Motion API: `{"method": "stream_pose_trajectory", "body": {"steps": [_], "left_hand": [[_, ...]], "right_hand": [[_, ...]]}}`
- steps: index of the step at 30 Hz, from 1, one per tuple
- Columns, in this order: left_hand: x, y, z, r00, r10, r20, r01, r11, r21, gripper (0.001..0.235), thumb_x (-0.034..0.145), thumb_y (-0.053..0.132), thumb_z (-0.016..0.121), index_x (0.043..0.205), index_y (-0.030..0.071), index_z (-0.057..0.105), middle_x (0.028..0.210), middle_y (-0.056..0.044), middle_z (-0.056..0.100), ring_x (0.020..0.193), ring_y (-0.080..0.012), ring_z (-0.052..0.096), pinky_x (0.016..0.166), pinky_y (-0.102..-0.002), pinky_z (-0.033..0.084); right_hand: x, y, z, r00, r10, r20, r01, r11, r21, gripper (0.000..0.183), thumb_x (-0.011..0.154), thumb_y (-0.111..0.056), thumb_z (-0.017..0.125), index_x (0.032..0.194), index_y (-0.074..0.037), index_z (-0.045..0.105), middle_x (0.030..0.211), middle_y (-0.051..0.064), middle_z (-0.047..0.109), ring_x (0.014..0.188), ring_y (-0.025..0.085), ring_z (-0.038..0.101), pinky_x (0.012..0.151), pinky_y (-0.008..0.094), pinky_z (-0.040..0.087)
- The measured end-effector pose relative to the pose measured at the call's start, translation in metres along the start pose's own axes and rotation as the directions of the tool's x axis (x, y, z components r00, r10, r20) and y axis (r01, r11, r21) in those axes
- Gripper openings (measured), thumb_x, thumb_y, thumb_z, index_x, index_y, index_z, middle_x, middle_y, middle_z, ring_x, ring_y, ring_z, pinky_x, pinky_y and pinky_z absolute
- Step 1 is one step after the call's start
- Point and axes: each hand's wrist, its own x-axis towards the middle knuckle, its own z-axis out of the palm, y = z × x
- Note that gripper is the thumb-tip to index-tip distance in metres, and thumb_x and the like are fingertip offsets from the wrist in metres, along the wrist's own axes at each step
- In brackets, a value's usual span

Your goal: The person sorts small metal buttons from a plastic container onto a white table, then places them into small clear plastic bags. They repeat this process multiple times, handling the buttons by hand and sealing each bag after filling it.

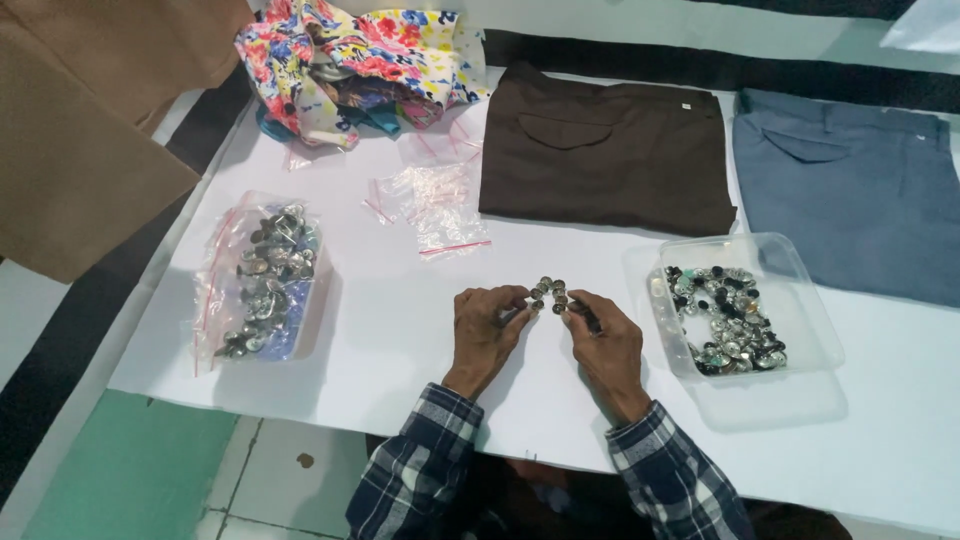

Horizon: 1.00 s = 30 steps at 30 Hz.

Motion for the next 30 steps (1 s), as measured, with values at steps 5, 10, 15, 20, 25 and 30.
{"method": "stream_pose_trajectory", "body": {"steps": [5,10,15,20,25,30], "left_hand": [[0.000,0.004,-0.003,1.000,-0.012,0.005,0.012,1.000,-0.003,0.027,0.080,0.014,0.082,0.104,0.022,0.072,0.084,0.004,0.076,0.087,-0.0136,0.072,0.107,-0.037,0.038],[0.002,0.004,-0.003,1.000,-0.029,0.004,0.030,0.999,-0.024,0.025,0.082,0.016,0.082,0.103,0.023,0.071,0.083,0.005,0.076,0.086,-0.0127,0.072,0.107,-0.036,0.038],[0.003,0.006,-0.004,0.999,-0.046,0.004,0.046,0.998,-0.031,0.021,0.083,0.018,0.081,0.101,0.023,0.071,0.081,0.006,0.076,0.084,-0.0114,0.073,0.106,-0.034,0.038],[0.007,0.006,-0.002,0.998,-0.057,0.010,0.057,0.998,-0.017,0.019,0.083,0.022,0.082,0.099,0.024,0.071,0.079,0.007,0.076,0.082,-0.0098,0.072,0.105,-0.032,0.039],[0.006,0.005,-0.003,0.999,-0.048,-0.008,0.048,0.999,-0.026,0.019,0.083,0.022,0.083,0.098,0.023,0.071,0.079,0.005,0.076,0.081,-0.0108,0.072,0.104,-0.034,0.039],[0.003,0.002,-0.002,1.000,-0.016,-0.022,0.013,0.994,-0.111,0.019,0.084,0.019,0.081,0.100,0.022,0.071,0.079,0.005,0.075,0.080,-0.0113,0.071,0.103,-0.032,0.037]], "right_hand": [[-0.001,0.000,-0.001,1.000,0.021,0.002,-0.021,1.000,-0.016,0.032,0.091,-0.007,0.075,0.122,-0.006,0.070,0.098,0.017,0.076,0.086,0.027,0.072,0.071,0.036,0.058],[0.001,0.003,0.001,0.999,0.041,-0.002,-0.041,0.999,-0.010,0.034,0.089,-0.008,0.077,0.122,-0.007,0.068,0.096,0.014,0.076,0.083,0.023,0.071,0.070,0.034,0.056],[0.003,0.010,0.004,0.998,0.058,-0.013,-0.058,0.998,-0.011,0.035,0.088,-0.009,0.078,0.121,-0.007,0.068,0.094,0.013,0.076,0.080,0.020,0.069,0.069,0.033,0.054],[0.007,0.006,0.006,0.998,0.070,-0.003,-0.070,0.997,-0.034,0.034,0.088,-0.007,0.078,0.121,-0.007,0.070,0.094,0.011,0.077,0.080,0.019,0.069,0.071,0.032,0.054],[0.008,0.000,0.005,0.998,0.064,0.011,-0.063,0.995,-0.071,0.033,0.088,-0.009,0.078,0.120,-0.009,0.070,0.095,0.010,0.077,0.080,0.020,0.070,0.072,0.033,0.054],[0.004,-0.001,0.005,0.999,0.052,0.002,-0.052,0.998,-0.043,0.031,0.091,-0.008,0.074,0.122,-0.006,0.069,0.097,0.014,0.076,0.083,0.024,0.070,0.075,0.038,0.055]]}}
